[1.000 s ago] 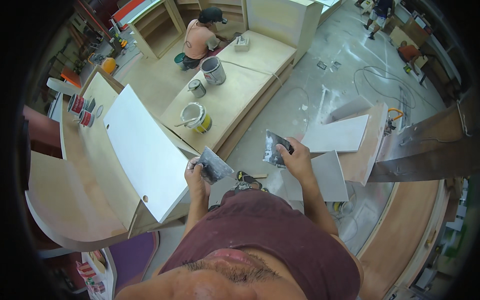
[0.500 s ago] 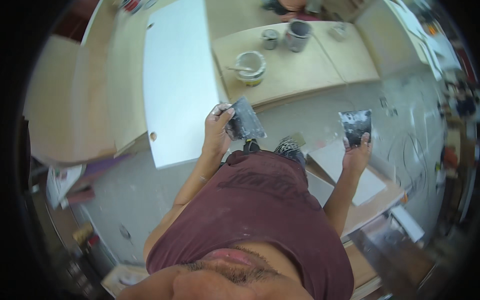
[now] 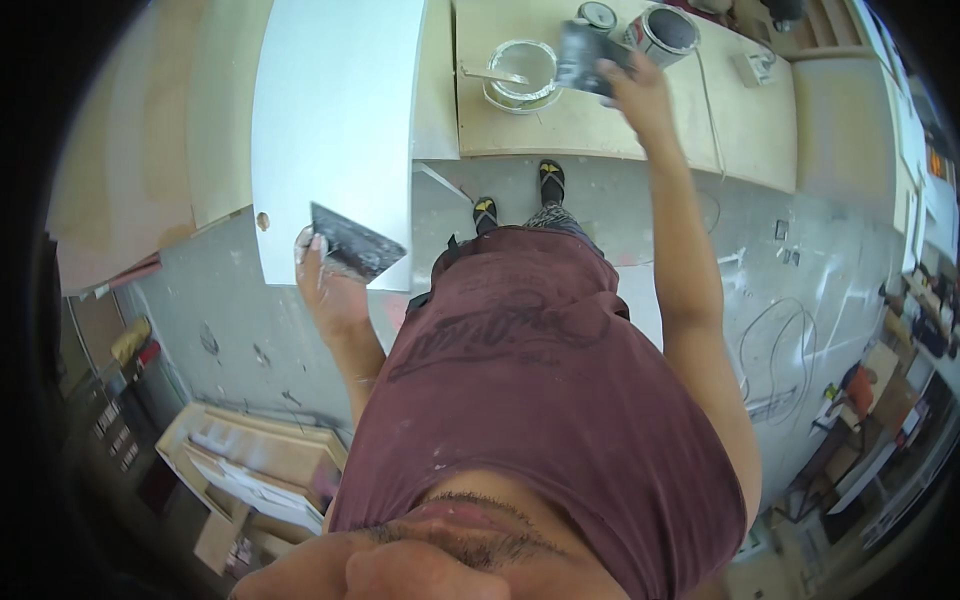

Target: The person applies white putty to the edges of a white furniture panel using metal scrapers, dipping the tools into a container of putty and smoothing it over the wood.

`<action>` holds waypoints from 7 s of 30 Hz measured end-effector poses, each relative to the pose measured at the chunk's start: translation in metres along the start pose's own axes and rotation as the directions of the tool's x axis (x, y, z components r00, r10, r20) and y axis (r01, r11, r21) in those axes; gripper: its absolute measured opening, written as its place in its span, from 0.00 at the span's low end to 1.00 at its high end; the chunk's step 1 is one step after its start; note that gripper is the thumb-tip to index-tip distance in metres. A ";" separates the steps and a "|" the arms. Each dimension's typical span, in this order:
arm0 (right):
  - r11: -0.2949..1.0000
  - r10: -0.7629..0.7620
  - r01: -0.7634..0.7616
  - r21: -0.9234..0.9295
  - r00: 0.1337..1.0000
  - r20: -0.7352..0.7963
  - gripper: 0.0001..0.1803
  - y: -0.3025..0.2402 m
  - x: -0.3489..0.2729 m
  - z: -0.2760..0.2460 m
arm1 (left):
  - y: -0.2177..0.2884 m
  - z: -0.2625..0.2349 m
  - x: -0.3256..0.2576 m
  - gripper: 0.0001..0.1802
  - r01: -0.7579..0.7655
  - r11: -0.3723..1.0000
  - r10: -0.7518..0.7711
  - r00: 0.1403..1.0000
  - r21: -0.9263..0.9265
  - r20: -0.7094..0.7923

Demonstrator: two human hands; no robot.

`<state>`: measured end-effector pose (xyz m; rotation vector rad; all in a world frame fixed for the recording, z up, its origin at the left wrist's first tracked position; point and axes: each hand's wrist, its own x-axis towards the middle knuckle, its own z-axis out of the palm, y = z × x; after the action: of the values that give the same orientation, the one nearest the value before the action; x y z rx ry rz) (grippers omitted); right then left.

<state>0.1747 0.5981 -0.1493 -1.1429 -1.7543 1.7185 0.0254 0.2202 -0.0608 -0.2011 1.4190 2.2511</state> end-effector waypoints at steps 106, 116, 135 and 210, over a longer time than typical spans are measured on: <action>0.928 -0.268 0.370 -0.046 0.748 0.607 0.18 -0.104 0.069 0.005 | -0.105 0.213 0.095 0.22 -0.007 0.967 0.028 0.996 -0.253 0.079; 0.905 -0.022 -0.175 0.389 0.892 0.452 0.13 -0.107 0.092 0.008 | -0.112 0.200 0.088 0.19 0.164 0.919 -0.153 0.986 -0.358 0.060; 0.554 0.098 -0.659 0.509 0.658 0.746 0.05 -0.086 0.078 0.006 | -0.119 0.205 0.068 0.18 0.145 0.919 -0.090 0.983 -0.367 0.163; 0.935 -0.043 -0.049 0.351 0.967 0.251 0.25 -0.147 -0.179 0.300 | 0.153 -0.312 0.090 0.12 0.033 0.983 -0.053 0.993 -0.182 -0.106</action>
<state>0.0043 0.2909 -0.0069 -0.7955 -1.4866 2.1545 -0.1623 -0.0821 -0.1106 -0.4176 1.2510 2.3646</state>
